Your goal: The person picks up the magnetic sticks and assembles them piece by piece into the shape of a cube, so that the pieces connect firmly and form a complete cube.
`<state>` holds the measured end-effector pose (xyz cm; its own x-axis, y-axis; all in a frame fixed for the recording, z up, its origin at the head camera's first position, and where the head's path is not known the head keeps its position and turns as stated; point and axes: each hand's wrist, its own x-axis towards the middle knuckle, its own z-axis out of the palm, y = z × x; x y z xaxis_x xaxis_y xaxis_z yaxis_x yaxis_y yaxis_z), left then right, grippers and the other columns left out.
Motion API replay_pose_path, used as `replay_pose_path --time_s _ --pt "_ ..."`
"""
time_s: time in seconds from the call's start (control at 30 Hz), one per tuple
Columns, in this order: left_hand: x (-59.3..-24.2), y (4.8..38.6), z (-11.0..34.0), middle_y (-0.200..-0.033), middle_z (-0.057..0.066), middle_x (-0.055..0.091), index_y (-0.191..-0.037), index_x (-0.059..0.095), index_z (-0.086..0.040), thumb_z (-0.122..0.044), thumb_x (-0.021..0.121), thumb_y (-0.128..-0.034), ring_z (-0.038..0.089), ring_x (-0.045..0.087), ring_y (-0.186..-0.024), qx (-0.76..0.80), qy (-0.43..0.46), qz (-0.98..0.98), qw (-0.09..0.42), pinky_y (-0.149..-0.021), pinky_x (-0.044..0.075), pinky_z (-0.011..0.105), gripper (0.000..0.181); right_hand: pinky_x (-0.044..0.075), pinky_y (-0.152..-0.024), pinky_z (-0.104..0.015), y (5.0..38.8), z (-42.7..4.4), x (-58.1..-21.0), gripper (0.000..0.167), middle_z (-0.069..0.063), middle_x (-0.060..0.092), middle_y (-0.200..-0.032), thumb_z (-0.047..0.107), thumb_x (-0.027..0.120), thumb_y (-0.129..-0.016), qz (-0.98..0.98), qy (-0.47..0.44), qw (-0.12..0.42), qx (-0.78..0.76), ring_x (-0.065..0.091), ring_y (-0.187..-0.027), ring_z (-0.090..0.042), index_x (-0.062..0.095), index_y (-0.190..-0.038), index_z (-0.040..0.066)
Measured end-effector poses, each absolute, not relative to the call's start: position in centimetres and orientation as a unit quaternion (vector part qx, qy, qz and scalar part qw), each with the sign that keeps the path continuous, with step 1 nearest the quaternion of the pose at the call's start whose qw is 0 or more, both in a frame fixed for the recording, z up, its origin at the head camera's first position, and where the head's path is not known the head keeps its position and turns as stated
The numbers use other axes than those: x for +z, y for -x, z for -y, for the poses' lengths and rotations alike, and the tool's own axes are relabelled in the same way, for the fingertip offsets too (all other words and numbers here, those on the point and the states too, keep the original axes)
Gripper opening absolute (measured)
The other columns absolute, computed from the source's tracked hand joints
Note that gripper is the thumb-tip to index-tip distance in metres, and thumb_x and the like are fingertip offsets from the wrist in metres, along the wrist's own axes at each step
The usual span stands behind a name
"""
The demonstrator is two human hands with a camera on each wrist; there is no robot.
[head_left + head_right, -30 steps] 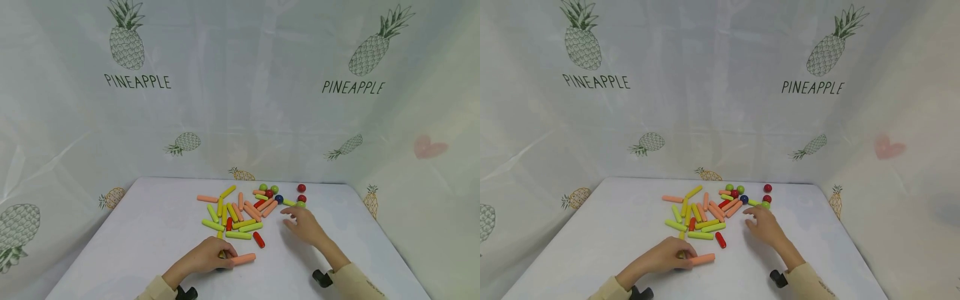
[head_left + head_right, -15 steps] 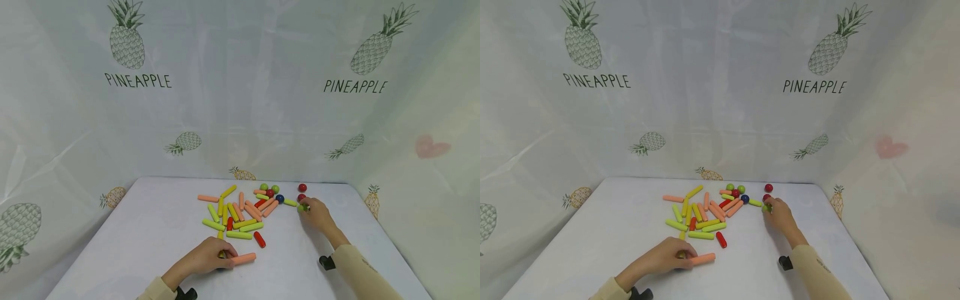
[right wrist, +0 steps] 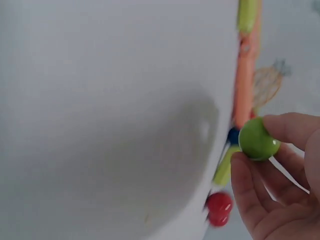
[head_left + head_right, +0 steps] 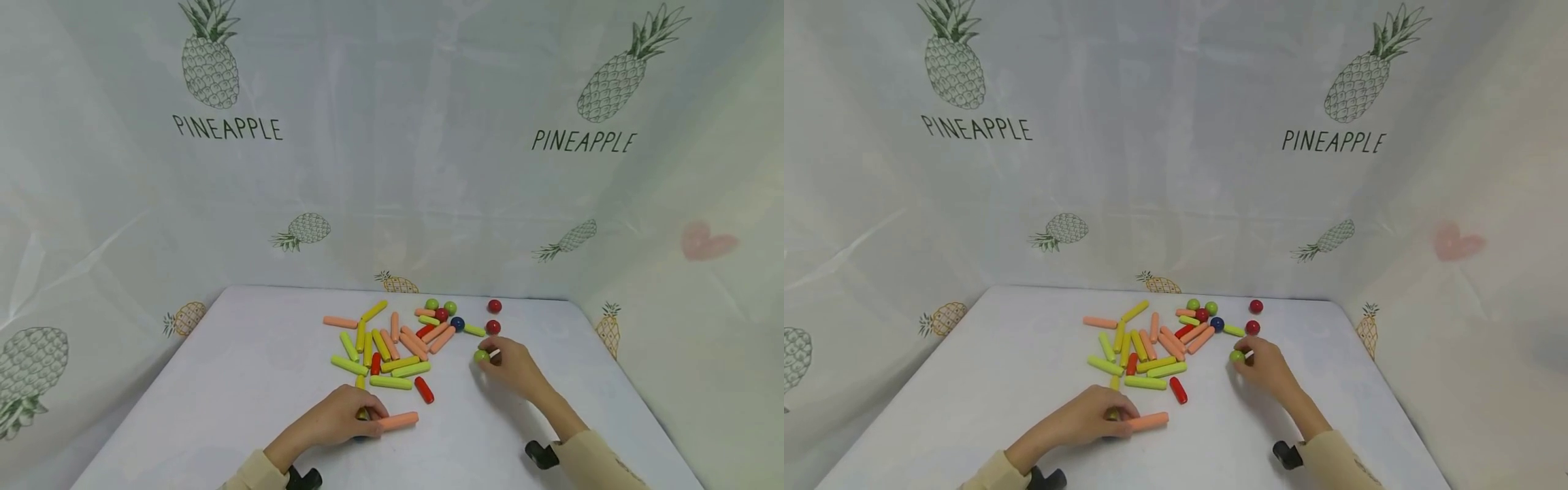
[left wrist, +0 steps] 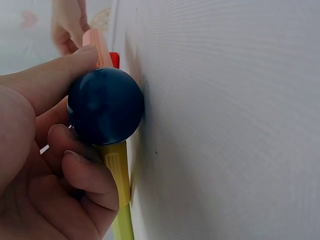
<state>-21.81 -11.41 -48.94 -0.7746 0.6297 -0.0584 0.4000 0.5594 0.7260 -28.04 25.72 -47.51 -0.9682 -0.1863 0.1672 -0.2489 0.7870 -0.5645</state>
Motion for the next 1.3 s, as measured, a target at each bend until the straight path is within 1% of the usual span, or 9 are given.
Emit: replay_pose_path --time_s 0.1,0.17,0.37,0.57,0.9,1.13,1.3 --pt "-49.0 21.9 11.4 -0.083 -0.018 0.064 -0.101 0.073 -0.027 -0.032 0.076 -0.0854 0.003 0.058 -0.075 0.364 -0.296 -0.869 0.158 -0.069 0.047 0.024 0.016 0.053 -0.071 -0.023 26.2 -24.1 -47.2 0.030 0.004 0.066 -0.102 0.019 0.077 -0.086 0.931 -0.152 0.026 0.331 0.062 -0.082 -0.012 0.067 -0.113 0.011" --pt "-49.0 21.9 11.4 -0.083 -0.018 0.064 -0.101 0.073 -0.027 -0.032 0.076 -0.0854 0.003 0.058 -0.075 0.364 -0.297 -0.869 0.157 -0.068 0.048 0.024 0.016 0.052 -0.071 -0.022 25.2 -23.2 -47.3 0.030 0.006 0.066 -0.102 0.021 0.076 -0.086 0.922 -0.179 0.007 0.343 0.062 -0.083 -0.011 0.067 -0.113 0.012" --pt "-49.1 21.9 11.4 -0.083 -0.019 0.063 -0.101 0.073 -0.028 -0.033 0.076 -0.0853 0.003 0.057 -0.075 0.356 -0.297 -0.872 0.155 -0.069 0.047 0.024 0.016 0.053 -0.074 -0.023 23.5 -21.6 -48.3 0.028 0.009 0.066 -0.103 0.024 0.076 -0.086 0.898 -0.231 -0.048 0.372 0.063 -0.085 -0.011 0.068 -0.111 0.014" --pt "-49.0 22.1 11.5 -0.083 -0.019 0.063 -0.100 0.074 -0.030 -0.033 0.076 -0.0846 0.004 0.057 -0.075 0.352 -0.290 -0.877 0.151 -0.069 0.046 0.025 0.015 0.052 -0.075 -0.022 22.6 -19.9 -49.2 0.028 0.009 0.065 -0.105 0.027 0.076 -0.086 0.877 -0.242 -0.089 0.405 0.063 -0.086 -0.010 0.069 -0.111 0.016" --pt "-48.6 22.4 11.9 -0.084 -0.021 0.063 -0.102 0.075 -0.028 -0.034 0.076 -0.0850 0.002 0.056 -0.077 0.336 -0.294 -0.883 0.141 -0.074 0.044 0.026 0.018 0.053 -0.075 -0.023 22.0 -17.9 -49.5 0.029 0.008 0.066 -0.105 0.025 0.075 -0.087 0.856 -0.263 -0.108 0.431 0.064 -0.086 -0.011 0.068 -0.113 0.013" --pt "-48.5 22.4 12.1 -0.085 -0.023 0.062 -0.101 0.076 -0.029 -0.034 0.075 -0.0853 0.001 0.056 -0.077 0.323 -0.297 -0.888 0.137 -0.074 0.045 0.026 0.016 0.053 -0.074 -0.023 22.0 -17.3 -49.8 0.029 0.009 0.066 -0.101 0.026 0.076 -0.086 0.851 -0.273 -0.117 0.433 0.064 -0.085 -0.011 0.067 -0.111 0.015" --pt "-48.3 22.1 12.1 -0.083 -0.024 0.060 -0.101 0.075 -0.031 -0.035 0.075 -0.0857 0.002 0.053 -0.080 0.292 -0.301 -0.900 0.115 -0.075 0.043 0.028 0.015 0.053 -0.075 -0.023 21.8 -17.0 -49.7 0.029 0.009 0.066 -0.101 0.026 0.076 -0.086 0.851 -0.276 -0.117 0.432 0.064 -0.085 -0.010 0.067 -0.111 0.015"
